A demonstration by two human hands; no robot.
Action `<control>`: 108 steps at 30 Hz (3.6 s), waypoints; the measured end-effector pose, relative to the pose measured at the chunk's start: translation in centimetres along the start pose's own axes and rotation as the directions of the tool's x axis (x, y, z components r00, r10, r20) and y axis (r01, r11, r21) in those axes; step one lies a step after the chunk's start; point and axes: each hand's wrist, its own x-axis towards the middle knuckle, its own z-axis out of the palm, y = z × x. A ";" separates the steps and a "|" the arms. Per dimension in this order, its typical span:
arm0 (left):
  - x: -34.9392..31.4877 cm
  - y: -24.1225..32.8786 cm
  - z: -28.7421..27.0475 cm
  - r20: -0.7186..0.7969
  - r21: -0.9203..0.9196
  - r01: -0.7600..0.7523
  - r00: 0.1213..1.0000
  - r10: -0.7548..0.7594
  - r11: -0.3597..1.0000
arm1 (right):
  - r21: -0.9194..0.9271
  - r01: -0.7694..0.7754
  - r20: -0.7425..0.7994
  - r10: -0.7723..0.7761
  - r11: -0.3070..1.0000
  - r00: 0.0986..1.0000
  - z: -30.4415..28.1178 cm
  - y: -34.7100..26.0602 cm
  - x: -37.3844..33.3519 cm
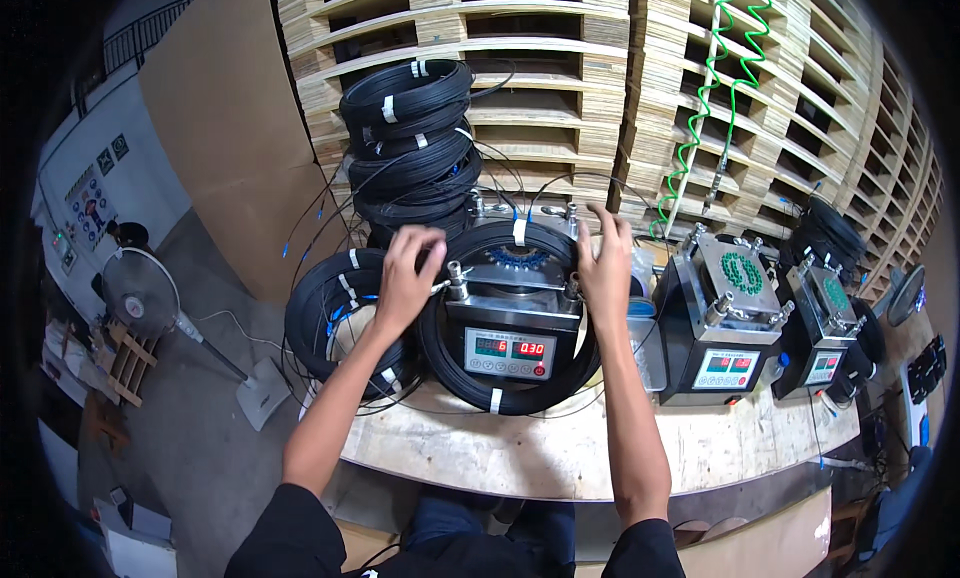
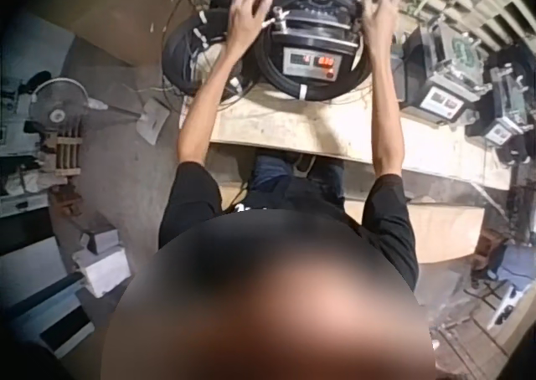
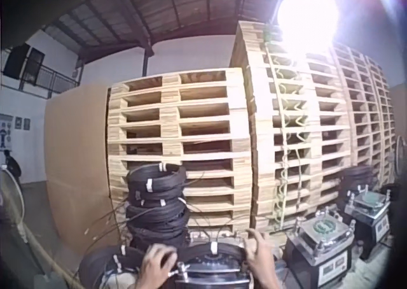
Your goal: The recorder is using industrial machinery to process or test coils of fiber optic cable, involving loading the coil into a machine and adjusting the fiber ends.
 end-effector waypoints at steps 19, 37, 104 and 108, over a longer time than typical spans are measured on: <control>-5.8 6.0 0.7 0.138 -0.226 0.257 0.963 -0.231 0.940 | -0.099 -0.011 -0.055 0.006 0.995 0.998 -3.7 0.5 -9.8; -3.0 4.8 1.4 -0.130 0.217 -0.047 0.989 0.076 0.975 | 0.078 0.011 -0.081 -0.004 0.997 0.997 -3.7 -2.0 -9.7; 18.2 -3.4 9.9 0.889 0.245 -0.123 0.424 -0.172 0.962 | -0.244 0.148 0.969 0.238 0.958 0.057 11.2 -1.6 16.7; 18.6 -0.4 11.1 0.916 0.296 -0.165 0.329 -0.230 0.941 | -0.344 0.101 0.937 0.334 0.934 0.104 8.2 -0.3 16.7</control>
